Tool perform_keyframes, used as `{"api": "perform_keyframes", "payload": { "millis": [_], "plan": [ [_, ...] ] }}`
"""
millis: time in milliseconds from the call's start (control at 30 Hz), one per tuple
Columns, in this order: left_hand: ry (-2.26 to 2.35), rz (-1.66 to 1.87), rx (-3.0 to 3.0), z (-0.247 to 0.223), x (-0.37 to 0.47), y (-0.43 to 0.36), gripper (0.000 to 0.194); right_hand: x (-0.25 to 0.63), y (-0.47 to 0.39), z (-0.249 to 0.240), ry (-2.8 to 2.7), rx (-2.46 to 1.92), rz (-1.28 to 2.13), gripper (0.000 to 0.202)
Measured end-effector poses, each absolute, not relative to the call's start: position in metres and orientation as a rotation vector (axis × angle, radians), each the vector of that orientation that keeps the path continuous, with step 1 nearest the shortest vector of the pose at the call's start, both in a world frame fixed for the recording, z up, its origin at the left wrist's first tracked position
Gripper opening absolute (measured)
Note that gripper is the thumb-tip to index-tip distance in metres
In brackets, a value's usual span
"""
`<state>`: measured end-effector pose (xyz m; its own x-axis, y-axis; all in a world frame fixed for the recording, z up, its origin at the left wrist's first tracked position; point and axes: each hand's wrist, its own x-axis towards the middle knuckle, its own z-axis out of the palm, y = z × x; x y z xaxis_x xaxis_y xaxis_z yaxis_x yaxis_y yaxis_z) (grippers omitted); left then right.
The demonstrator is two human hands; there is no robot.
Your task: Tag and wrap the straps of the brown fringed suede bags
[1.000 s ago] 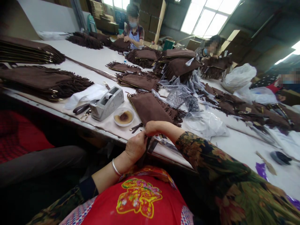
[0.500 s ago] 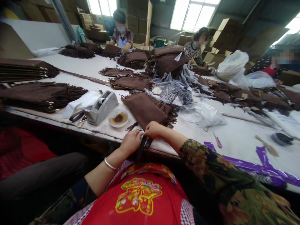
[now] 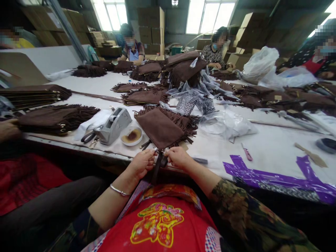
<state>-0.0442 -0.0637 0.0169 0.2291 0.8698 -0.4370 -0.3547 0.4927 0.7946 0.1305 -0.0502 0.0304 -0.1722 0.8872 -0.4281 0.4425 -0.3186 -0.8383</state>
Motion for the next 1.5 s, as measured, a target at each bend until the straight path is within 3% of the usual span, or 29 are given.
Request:
{"api": "perform_keyframes", "payload": {
  "millis": [67, 267, 500, 900, 1267, 1500],
  "plan": [
    [1.023, 0.936, 0.605, 0.016, -0.043, -0.065, 0.030, 0.128, -0.056, 0.029, -1.462, -1.615, 1.463, 0.031],
    [0.968, 0.875, 0.437, 0.020, -0.045, -0.062, 0.020, 0.117, -0.052, 0.021, -1.650, -1.455, 0.887, 0.026],
    [0.903, 0.835, 0.343, 0.021, -0.048, -0.057, 0.017, 0.110, -0.039, 0.023, -1.868, -1.473, 0.722, 0.013],
    [1.109, 0.966, 0.634, 0.013, -0.038, -0.064, 0.028, 0.111, -0.033, 0.036, -1.738, -1.773, 1.140, 0.011],
    [0.969, 0.762, 0.264, 0.027, -0.045, -0.061, 0.023, 0.091, -0.045, 0.022, -1.776, -1.806, 0.913, 0.020],
    [1.220, 0.834, 0.568, 0.022, -0.043, -0.068, 0.027, 0.107, -0.049, 0.016, -1.811, -1.753, 0.911, 0.026]
  ]
}}
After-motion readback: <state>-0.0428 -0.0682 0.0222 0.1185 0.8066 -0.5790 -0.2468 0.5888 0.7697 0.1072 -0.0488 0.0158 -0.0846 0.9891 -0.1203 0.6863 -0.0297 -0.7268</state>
